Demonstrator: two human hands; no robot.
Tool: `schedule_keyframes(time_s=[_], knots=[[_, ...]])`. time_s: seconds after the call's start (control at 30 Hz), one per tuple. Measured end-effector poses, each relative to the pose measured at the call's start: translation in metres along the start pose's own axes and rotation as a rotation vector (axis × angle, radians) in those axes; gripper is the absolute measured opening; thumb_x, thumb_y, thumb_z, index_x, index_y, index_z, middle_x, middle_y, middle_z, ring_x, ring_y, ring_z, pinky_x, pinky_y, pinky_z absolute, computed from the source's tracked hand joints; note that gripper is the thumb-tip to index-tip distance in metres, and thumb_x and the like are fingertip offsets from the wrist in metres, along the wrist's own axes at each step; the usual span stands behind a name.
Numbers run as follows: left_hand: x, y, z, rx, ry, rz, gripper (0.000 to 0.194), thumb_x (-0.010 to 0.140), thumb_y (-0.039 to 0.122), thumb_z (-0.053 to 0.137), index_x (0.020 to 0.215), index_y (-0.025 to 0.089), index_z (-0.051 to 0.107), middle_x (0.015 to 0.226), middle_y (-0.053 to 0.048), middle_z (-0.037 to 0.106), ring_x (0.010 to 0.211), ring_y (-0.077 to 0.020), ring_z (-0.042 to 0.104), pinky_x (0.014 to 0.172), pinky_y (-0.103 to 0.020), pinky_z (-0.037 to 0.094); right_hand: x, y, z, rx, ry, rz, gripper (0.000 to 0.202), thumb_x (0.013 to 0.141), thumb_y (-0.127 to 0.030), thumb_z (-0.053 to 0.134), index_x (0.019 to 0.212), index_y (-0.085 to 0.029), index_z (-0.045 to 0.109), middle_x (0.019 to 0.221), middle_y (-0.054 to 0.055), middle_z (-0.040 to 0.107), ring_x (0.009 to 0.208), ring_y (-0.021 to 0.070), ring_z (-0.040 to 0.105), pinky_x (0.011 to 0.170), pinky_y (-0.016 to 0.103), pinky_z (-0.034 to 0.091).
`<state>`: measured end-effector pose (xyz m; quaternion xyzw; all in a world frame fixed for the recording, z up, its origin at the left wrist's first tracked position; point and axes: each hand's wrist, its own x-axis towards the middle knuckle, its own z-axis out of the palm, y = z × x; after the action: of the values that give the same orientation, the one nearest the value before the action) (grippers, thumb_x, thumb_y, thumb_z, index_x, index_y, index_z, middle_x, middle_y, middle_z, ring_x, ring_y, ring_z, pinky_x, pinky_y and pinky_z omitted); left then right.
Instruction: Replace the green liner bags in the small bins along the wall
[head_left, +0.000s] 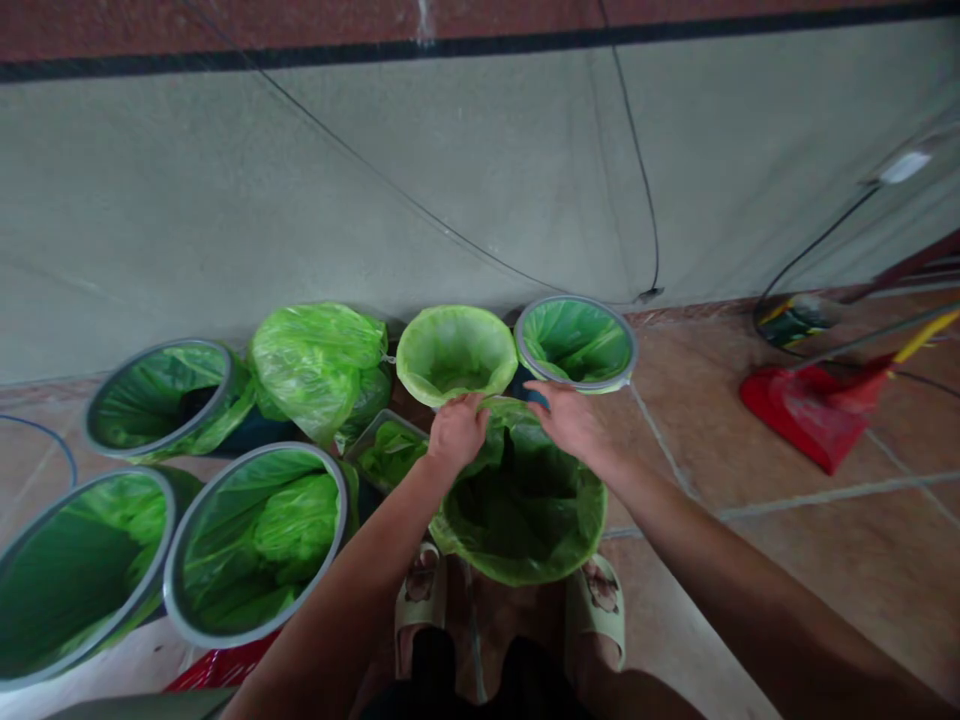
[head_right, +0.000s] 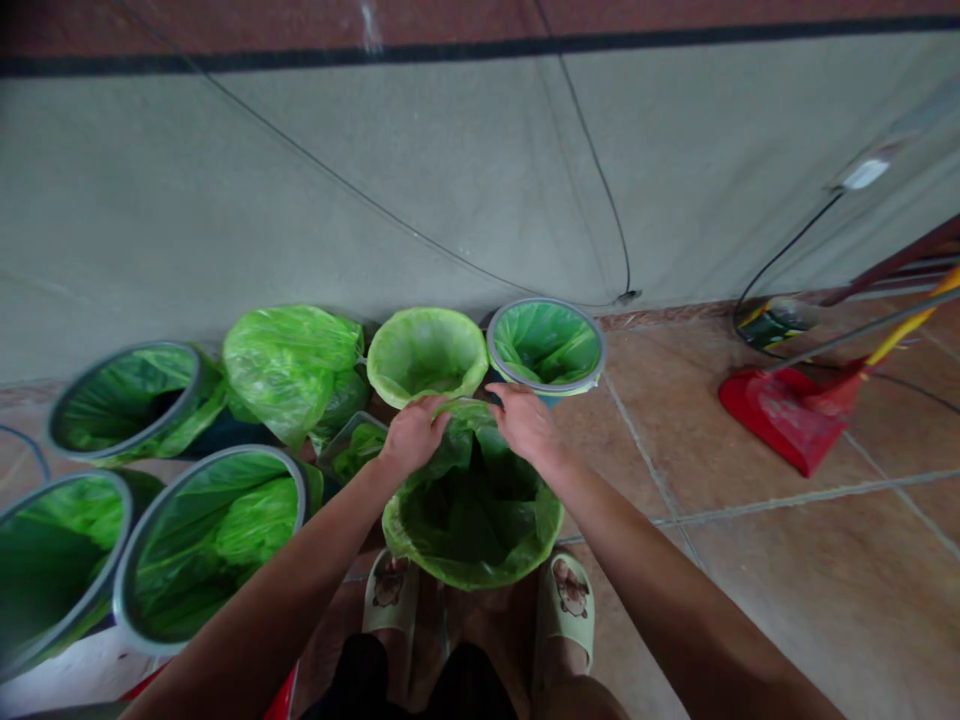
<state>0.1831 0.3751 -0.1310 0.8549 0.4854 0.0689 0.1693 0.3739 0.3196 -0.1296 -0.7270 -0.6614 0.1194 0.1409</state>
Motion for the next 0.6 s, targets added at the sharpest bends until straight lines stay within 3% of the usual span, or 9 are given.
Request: schedule_keyframes(time_s=[0.1,0.17,0.27,0.4,0.6], knots=[[0.010,0.005,0.010,0.067,-0.108,-0.037,0.029,0.094,0.025,0.045,0.118,0.016,0.059,0.109,-0.009,0.069,0.103,-0.0207,0.064,0.093,-0.031,0.047,0.024,-0.006,0.017,0.003,-0.149,-0.179,0.032,0.089,-0.020,0.052,0.119,-0.019,0.064,0.114,0.009,0.069,0.105,0.0218,0.063,0.093,0.031,0.044],[0.010,0.003,0.014,0.098,-0.186,-0.068,0.028,0.094,0.024,0.043,0.115,0.017,0.060,0.106,-0.009,0.070,0.102,-0.0202,0.065,0.092,-0.030,0.048,0.032,-0.004,0.031,-0.011,-0.230,-0.192,0.030,0.089,-0.019,0.051,0.113,-0.020,0.068,0.105,0.008,0.072,0.098,0.0222,0.065,0.086,0.030,0.045],[0.005,-0.004,0.017,0.147,-0.256,-0.115,0.029,0.094,0.022,0.042,0.115,0.016,0.060,0.100,-0.012,0.071,0.099,-0.0224,0.067,0.088,-0.032,0.049,0.035,0.006,0.043,0.004,-0.247,-0.159,0.029,0.091,-0.021,0.048,0.111,-0.021,0.069,0.099,0.006,0.073,0.092,0.0214,0.067,0.080,0.027,0.045],[-0.003,-0.011,0.019,0.170,-0.240,-0.130,0.031,0.093,0.019,0.042,0.119,0.015,0.058,0.098,-0.013,0.071,0.098,-0.0245,0.068,0.086,-0.033,0.049,0.031,0.016,0.044,-0.008,-0.263,-0.114,0.026,0.092,-0.026,0.048,0.105,-0.021,0.070,0.093,0.006,0.073,0.089,0.0211,0.067,0.075,0.026,0.043],[-0.004,-0.005,0.017,0.139,-0.240,-0.165,0.033,0.094,0.020,0.043,0.123,0.014,0.056,0.101,-0.013,0.071,0.099,-0.0229,0.067,0.088,-0.032,0.049,0.030,0.008,0.039,-0.045,-0.285,-0.061,0.023,0.092,-0.026,0.049,0.102,-0.019,0.069,0.088,0.008,0.072,0.086,0.0224,0.067,0.074,0.028,0.045]])
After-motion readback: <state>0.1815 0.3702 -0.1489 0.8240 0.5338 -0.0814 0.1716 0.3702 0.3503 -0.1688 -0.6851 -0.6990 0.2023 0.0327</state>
